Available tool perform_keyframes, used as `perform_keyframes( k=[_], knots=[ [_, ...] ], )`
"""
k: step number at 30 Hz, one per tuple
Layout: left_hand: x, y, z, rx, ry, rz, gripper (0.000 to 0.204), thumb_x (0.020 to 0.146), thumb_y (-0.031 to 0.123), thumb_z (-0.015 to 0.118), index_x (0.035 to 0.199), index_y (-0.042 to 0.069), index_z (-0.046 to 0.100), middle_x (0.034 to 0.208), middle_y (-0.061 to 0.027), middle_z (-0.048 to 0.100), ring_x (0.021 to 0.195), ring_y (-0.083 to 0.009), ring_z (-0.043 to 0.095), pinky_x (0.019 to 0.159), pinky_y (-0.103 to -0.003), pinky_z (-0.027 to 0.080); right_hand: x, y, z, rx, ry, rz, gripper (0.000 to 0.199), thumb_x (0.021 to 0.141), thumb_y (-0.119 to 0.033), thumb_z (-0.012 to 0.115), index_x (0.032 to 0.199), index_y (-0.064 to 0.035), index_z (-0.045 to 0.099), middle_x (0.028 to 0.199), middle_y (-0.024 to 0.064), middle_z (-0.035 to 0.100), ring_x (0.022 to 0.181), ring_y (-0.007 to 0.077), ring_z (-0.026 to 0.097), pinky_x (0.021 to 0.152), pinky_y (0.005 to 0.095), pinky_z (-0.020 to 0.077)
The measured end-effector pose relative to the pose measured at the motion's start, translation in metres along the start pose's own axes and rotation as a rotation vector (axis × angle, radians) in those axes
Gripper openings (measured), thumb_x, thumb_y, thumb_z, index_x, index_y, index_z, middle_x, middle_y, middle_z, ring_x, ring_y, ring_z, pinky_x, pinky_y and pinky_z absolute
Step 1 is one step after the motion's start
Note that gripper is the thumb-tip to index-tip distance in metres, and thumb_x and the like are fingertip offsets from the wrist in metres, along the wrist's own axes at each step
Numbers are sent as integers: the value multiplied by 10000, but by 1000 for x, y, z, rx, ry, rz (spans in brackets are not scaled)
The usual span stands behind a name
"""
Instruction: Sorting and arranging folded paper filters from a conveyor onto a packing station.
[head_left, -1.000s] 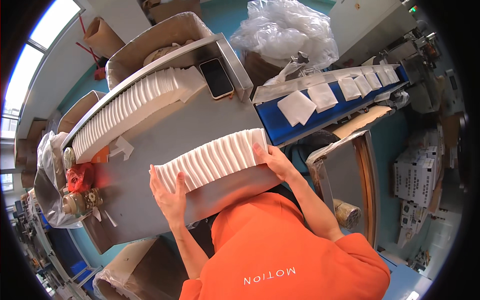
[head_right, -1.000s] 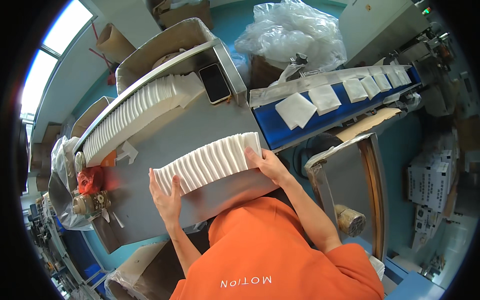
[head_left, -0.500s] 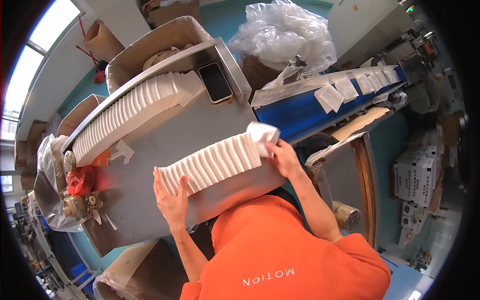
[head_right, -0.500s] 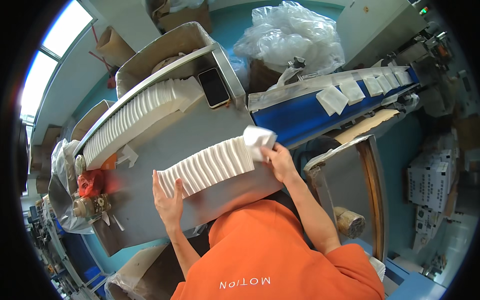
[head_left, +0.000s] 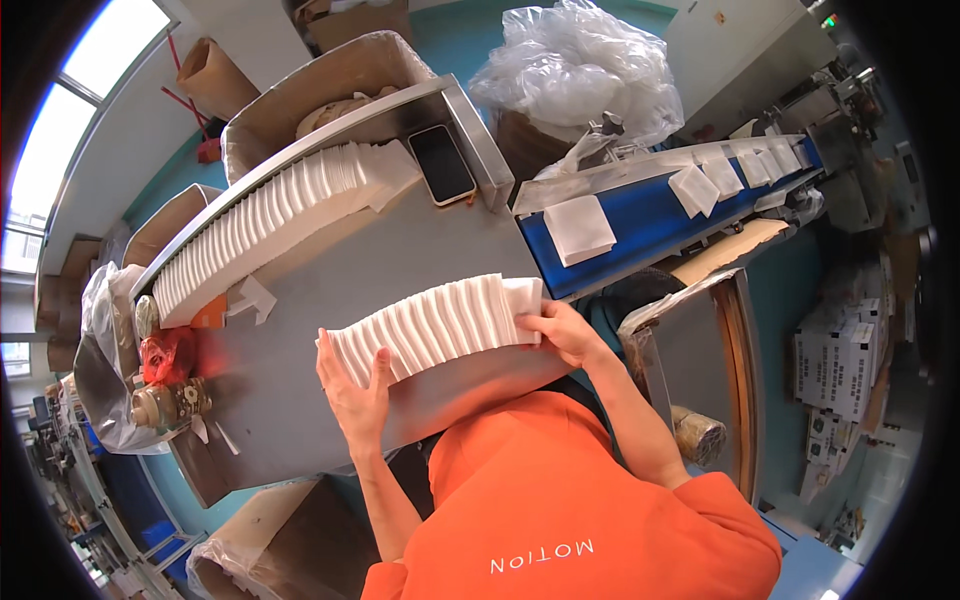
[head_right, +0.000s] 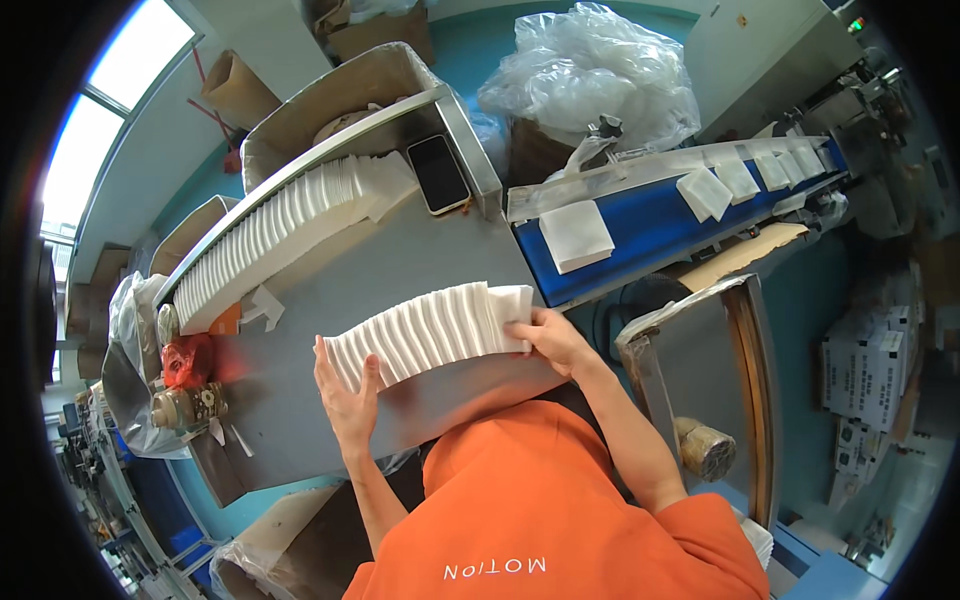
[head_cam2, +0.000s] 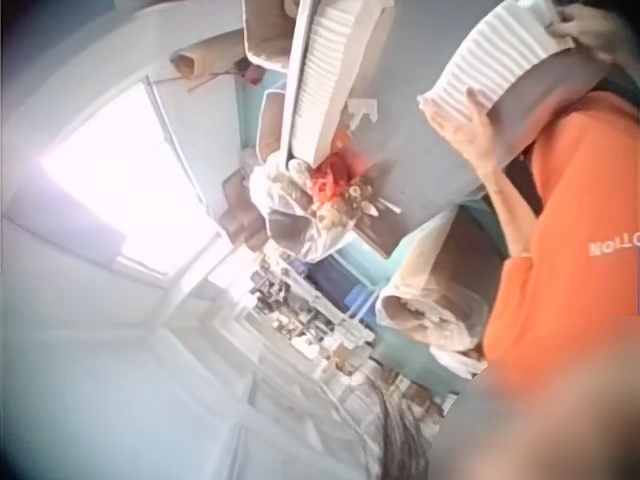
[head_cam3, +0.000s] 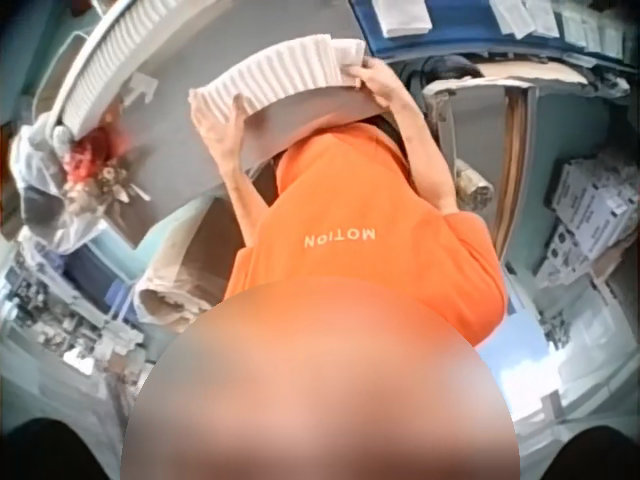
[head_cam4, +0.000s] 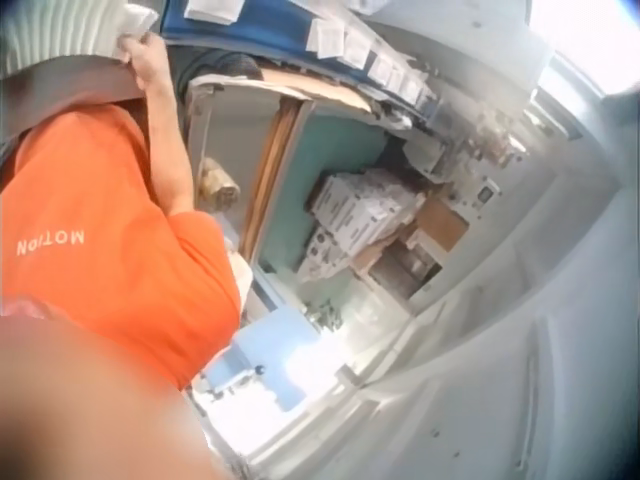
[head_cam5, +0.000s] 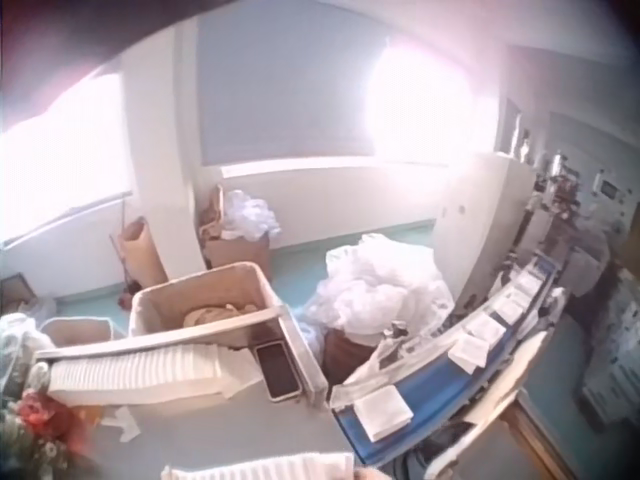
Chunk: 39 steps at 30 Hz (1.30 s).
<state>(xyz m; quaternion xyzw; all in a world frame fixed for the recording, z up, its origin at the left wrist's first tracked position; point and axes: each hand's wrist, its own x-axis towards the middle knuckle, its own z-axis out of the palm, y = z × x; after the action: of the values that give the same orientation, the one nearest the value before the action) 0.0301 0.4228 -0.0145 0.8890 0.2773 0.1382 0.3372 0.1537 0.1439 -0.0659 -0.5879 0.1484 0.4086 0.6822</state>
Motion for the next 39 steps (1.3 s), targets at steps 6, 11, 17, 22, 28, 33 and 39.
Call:
perform_keyframes(
  k=[6, 11, 17, 22, 28, 33, 39],
  knots=[
    [-3, 6, 1, -28, -50, 2, 867, 877, 511, 679, 1498, 34, 304, 1478, -226, 390, 1389, -378, 363, 1128, -455, 314, 8, -9, 14, 86, 140, -209, 543, 970, -425, 597, 1272, 22, 540, 1170, 112, 634, 1060, 215, 624, 929, 312, 488],
    [-10, 9, 10, -36, -78, 28, 869, 861, 508, 700, 1488, 39, 324, 1456, -224, 417, 1373, -378, 388, 1118, -456, 332, -2, -3, 55, -344, 138, -330, 576, 972, -460, 586, 1311, 3, 545, 1206, 70, 631, 1128, 147, 556, 962, 285, 434],
    [-14, 14, 5, -47, -36, -1, 847, 862, 489, 707, 1477, 31, 347, 1471, -227, 406, 1374, -375, 386, 1122, -453, 324, 30, 3, 23, -94, 23, -242, 663, 954, -416, 615, 1449, -24, 414, 1334, 120, 557, 1226, 191, 504, 1039, 310, 381],
    [-17, 18, 12, -65, -54, -30, 837, 867, 467, 709, 1473, 19, 345, 1466, -229, 408, 1371, -375, 390, 1121, -448, 326, 18, -12, 21, -37, 41, -156, 513, 956, -319, 604, 1335, 16, 519, 1223, 124, 617, 1084, 180, 573, 953, 302, 440],
    [-26, 16, 10, -72, -14, -41, 850, 863, 474, 710, 1476, 21, 335, 1464, -223, 405, 1381, -370, 374, 1118, -453, 328, 7, 6, -15, 168, 202, -157, 316, 929, -164, 658, 1194, -7, 587, 1101, 78, 650, 969, 162, 632, 754, 294, 535],
    [-31, 21, 17, -59, -47, 11, 879, 842, 437, 747, 1478, 13, 313, 1440, -264, 388, 1362, -414, 369, 1101, -487, 338, -4, -1, 18, -152, 222, -360, 515, 964, -411, 620, 1227, 25, 539, 1101, 103, 641, 1002, 150, 603, 871, 284, 492],
    [-33, 26, 19, -58, 8, -16, 910, 848, 455, 734, 1488, -7, 283, 1468, -283, 348, 1388, -425, 317, 1125, -492, 295, -10, 0, 24, 10, -4, -195, 470, 994, -394, 562, 1217, 19, 598, 1058, 79, 661, 968, 121, 584, 866, 269, 473]
  ],
)
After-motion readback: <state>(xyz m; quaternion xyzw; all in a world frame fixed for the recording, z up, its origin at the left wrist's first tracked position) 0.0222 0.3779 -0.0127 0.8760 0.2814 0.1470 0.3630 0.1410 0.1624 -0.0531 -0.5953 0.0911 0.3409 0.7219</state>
